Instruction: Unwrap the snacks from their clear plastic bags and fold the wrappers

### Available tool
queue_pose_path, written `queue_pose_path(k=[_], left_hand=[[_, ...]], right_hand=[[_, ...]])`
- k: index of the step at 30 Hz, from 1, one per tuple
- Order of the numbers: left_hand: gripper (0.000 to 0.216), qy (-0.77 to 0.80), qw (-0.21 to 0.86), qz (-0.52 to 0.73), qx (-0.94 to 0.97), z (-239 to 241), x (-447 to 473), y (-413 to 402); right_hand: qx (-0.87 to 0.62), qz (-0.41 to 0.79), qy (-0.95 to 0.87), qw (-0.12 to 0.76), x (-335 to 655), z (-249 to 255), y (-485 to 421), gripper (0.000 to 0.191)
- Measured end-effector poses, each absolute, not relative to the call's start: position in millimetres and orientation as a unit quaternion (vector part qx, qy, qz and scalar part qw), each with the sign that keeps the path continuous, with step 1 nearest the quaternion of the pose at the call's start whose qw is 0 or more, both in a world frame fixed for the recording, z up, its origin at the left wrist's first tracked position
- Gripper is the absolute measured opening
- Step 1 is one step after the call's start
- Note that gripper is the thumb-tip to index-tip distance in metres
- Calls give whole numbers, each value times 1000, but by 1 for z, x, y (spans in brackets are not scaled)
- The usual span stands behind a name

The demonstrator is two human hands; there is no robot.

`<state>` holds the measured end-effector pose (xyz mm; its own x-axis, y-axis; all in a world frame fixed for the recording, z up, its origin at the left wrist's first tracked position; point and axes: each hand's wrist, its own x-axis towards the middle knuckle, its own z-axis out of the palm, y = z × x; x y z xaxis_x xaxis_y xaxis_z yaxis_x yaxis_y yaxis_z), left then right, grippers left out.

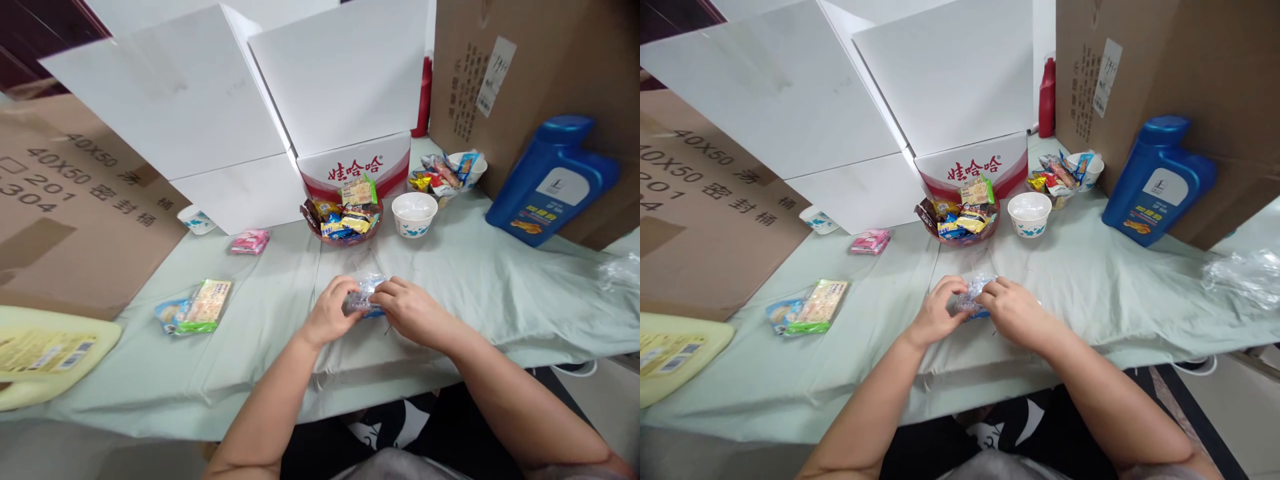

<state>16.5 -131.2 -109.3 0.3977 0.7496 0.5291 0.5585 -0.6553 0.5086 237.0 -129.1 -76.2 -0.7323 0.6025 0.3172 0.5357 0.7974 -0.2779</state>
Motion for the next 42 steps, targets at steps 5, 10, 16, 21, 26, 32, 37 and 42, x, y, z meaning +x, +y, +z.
queue_pose_path(k=[5, 10, 16, 21, 26, 32, 37, 42], left_hand=[[7, 399, 130, 359, 834, -104, 17, -132], [7, 440, 135, 423, 781, -107, 17, -133], [42, 515, 179, 392, 741, -111, 15, -132], [13, 513, 212, 411, 723, -108, 12, -130], [18, 551, 264, 499, 615, -109, 5, -127], [14, 602, 223, 500, 582, -116, -5, -120], [21, 605, -48, 477, 636, -110, -11, -118], [30, 512, -26, 318, 798, -108, 3, -125]], right_hand=[[-418, 94, -895, 126, 275, -74, -112, 36], [-567, 39, -821, 60, 293, -85, -99, 29], [-440, 90, -846, 286, 250, -96, -106, 54], [-380, 141, -880, 248, 225, -96, -117, 66], [-367, 194, -846, 334, 239, -89, -109, 27], [-384, 246, -827, 329, 246, -88, -106, 8], [-468, 235, -789, 321, 244, -87, -110, 7], [-502, 212, -774, 323, 247, -87, -110, 19]])
